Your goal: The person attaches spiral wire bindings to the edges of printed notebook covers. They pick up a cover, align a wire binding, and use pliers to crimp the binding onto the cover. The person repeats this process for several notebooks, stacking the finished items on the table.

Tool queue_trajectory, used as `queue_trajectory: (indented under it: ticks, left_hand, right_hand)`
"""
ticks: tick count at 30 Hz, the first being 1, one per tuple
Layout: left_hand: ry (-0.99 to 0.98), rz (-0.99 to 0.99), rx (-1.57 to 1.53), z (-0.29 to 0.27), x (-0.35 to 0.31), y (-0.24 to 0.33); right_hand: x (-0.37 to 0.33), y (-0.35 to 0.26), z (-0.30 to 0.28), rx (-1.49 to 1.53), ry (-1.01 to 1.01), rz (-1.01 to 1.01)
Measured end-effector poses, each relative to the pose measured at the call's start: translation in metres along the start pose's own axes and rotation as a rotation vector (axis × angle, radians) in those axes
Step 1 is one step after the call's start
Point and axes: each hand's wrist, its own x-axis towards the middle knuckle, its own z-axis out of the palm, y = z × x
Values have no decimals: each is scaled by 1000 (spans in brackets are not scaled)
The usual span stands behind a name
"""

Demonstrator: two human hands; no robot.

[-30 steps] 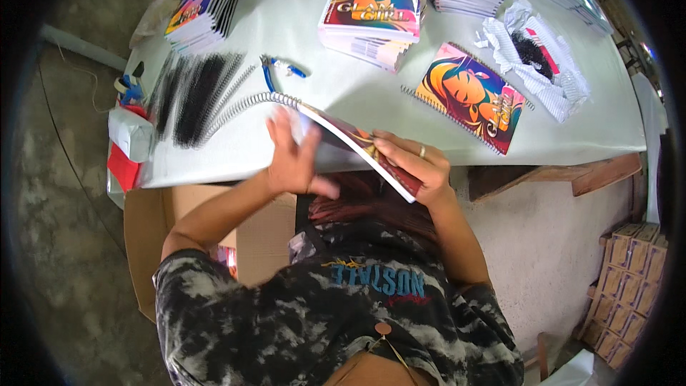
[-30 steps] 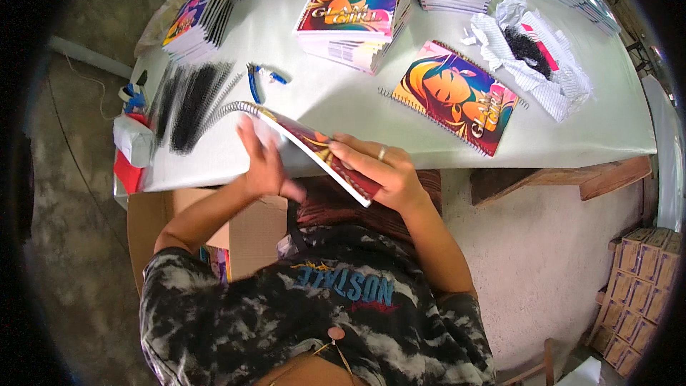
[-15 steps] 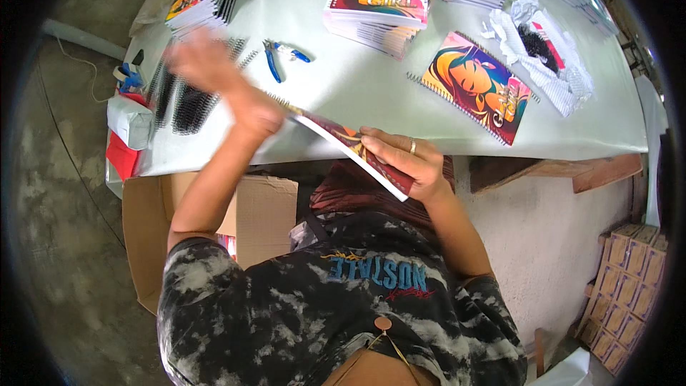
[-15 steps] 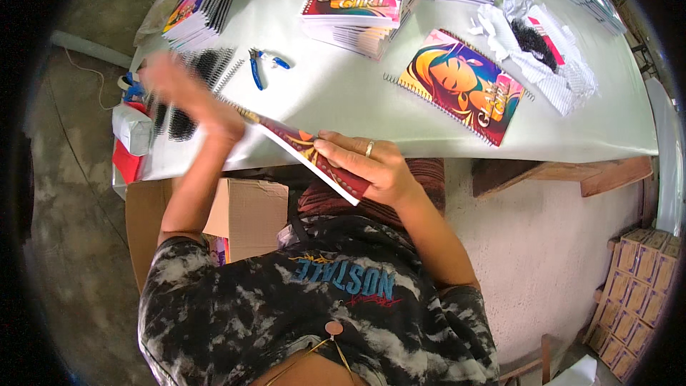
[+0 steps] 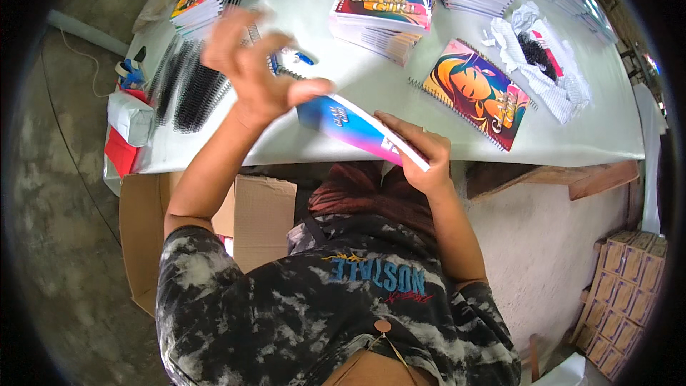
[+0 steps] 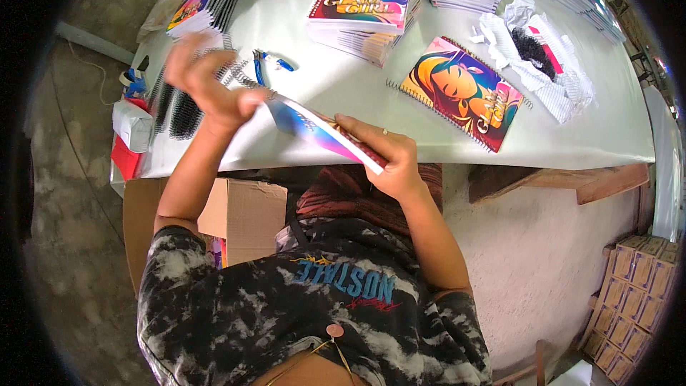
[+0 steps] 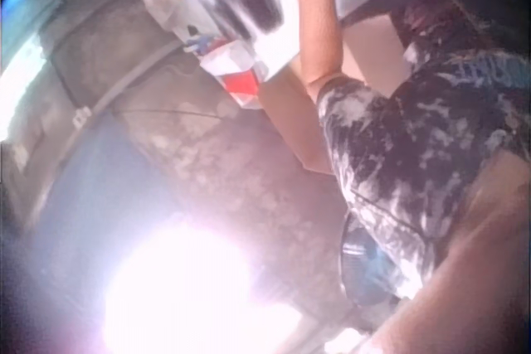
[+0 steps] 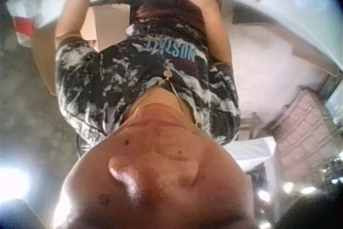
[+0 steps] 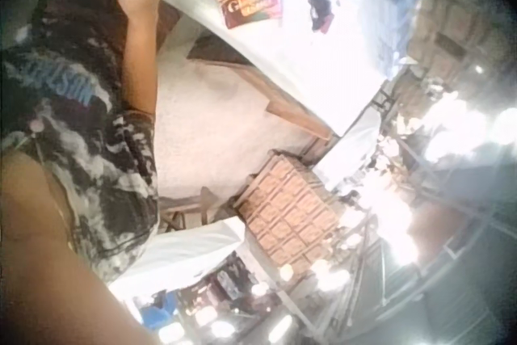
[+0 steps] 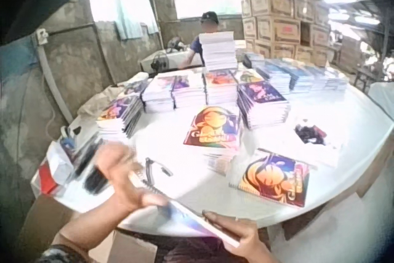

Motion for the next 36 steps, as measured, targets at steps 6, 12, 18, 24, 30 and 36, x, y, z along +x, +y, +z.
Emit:
queue_trajectory:
  ticks: [6,12,18,24,30,36]
  left_hand:
    - [-168,-90,-248,11,-90,65]
    - [72,-172,-28,25,-69,7]
    - [-144,264,-283,-10,-68,70]
    - [-316,18,-255,-3,-95,82]
    - [198,-47,-221,15,-20,51]
    - [54,-9,-136,0,-28,81]
  right_hand:
    - [2,-8,-1,-159,2,-208]
    - [3,-7,12,-104,-49,-300]
    - [3,-7,8,-104,-37,-277]
    - [5,-4,4,-109,-2,-226]
    - [1,-8,17,-106,-31,-256]
    - [3,-7,7,-153,-9,-228]
